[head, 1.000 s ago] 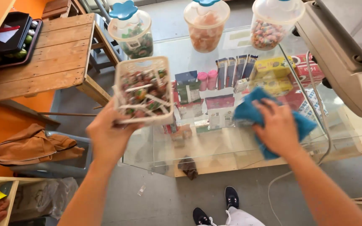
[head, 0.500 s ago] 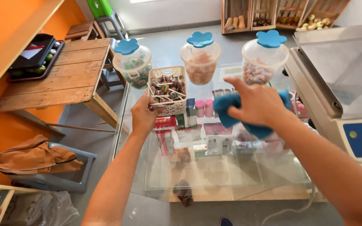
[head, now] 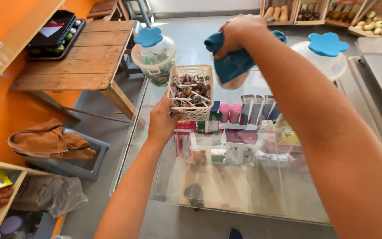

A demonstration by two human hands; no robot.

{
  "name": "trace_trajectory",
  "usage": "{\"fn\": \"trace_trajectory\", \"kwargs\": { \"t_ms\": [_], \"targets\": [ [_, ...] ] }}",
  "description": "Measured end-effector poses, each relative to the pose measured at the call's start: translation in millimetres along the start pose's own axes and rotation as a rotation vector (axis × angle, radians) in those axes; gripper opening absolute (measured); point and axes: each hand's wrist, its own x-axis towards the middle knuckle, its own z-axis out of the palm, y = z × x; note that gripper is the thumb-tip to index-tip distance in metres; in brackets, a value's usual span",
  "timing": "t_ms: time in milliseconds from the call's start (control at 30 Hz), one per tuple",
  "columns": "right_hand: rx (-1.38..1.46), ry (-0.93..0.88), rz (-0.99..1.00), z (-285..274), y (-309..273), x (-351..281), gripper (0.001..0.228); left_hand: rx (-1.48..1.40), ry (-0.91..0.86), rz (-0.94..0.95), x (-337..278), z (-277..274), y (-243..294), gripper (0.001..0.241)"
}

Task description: Cleaning a checkout counter and digital scale with a cloth, then bagging onions from a crate.

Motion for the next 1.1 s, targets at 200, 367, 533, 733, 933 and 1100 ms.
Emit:
{"fn": "trace_trajectory", "kwargs": {
  "t_ms": [200, 367, 533, 733, 933, 1100],
  "targets": [
    [-0.101, -0.100, -0.131, 10.4, 27.7, 3.1, 0.082, -0.026, 0.020, 0.035, 6.3, 10.5, 0.7, 0.044],
    [-0.188, -0.134, -0.096, 0.8, 30.2, -5.0, 0.074, -0.020, 0.031, 0.059, 29.7, 30.6, -3.8, 0.041],
    [-0.170, -0.266, -0.031, -12.7, 28.4, -24.8, 0.070, -0.014, 0.013, 0.067, 58.6, 46.5, -14.0, 0.041],
    [-0.259, -0.286, 0.032, -1.3, 37.3, -11.4, 0.066, -0.015, -0.017, 0.042, 74.5, 48.5, -25.7, 0.040],
    [-0.081, -0.135, -0.078, 16.4, 56.0, -22.1, 0.065, -0.054, 0.068, 0.084, 61.1, 52.2, -19.2, 0.034],
    [0.021, 0.137, -0.182, 44.3, 78.5, -25.6, 0.067, -0.109, 0.054, 0.042, 59.9, 51.9, -15.7, 0.034]
  ]
}}
